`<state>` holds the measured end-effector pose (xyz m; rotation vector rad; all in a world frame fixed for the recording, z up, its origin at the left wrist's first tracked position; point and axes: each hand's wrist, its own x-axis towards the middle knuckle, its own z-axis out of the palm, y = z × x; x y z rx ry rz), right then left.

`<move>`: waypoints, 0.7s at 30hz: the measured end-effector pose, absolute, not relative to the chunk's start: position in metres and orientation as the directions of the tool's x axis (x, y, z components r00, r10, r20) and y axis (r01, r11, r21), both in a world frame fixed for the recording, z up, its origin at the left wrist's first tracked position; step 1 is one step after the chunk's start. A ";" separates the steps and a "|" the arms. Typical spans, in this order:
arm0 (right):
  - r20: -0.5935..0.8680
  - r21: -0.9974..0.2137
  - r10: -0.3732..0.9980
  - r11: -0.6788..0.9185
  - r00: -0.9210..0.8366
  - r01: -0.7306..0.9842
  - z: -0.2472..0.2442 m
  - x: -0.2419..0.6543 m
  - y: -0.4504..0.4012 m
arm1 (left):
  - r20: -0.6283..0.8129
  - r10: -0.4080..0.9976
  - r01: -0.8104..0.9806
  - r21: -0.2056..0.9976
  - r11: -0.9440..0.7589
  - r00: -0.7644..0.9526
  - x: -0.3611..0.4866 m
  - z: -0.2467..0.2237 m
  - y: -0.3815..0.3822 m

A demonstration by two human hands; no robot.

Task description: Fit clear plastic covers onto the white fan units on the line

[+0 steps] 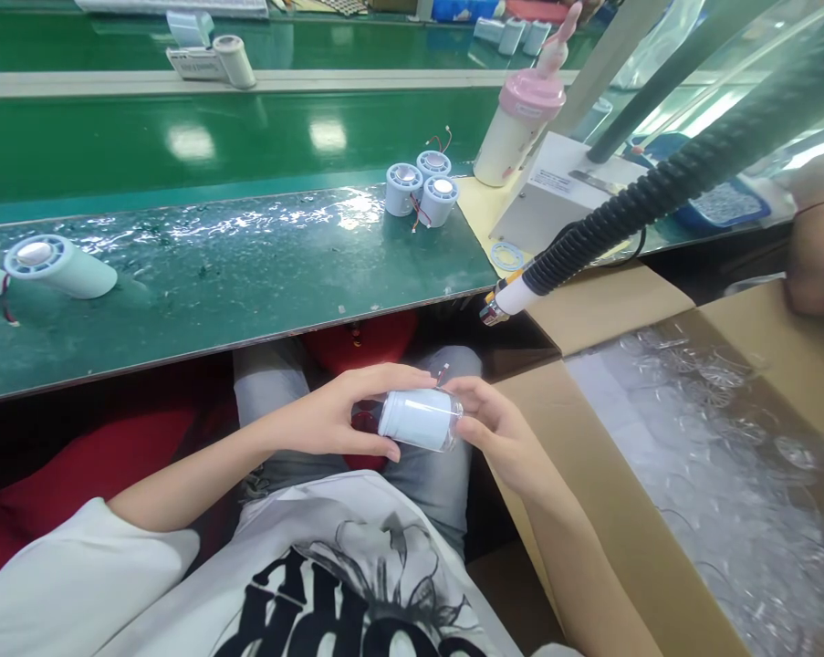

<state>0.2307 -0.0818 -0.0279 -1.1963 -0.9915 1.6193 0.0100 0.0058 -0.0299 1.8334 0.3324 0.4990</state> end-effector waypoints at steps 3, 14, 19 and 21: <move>-0.310 -0.920 0.939 -0.336 -0.148 -0.200 -0.029 0.227 -0.080 | 0.164 0.470 -0.020 0.955 -0.296 0.868 0.009 -0.030 0.005; -0.478 -0.790 0.852 -0.524 -0.215 -0.318 -0.038 0.217 -0.078 | 0.151 0.471 -0.016 0.960 -0.278 0.869 0.008 -0.030 0.006; -0.523 -0.734 0.809 -0.588 -0.270 -0.340 -0.036 0.213 -0.077 | 0.147 0.476 -0.034 0.971 -0.237 0.867 0.007 -0.030 0.005; -0.539 -0.710 0.789 -0.613 -0.293 -0.345 -0.035 0.212 -0.076 | 0.158 0.477 -0.051 0.972 -0.231 0.865 0.006 -0.031 0.005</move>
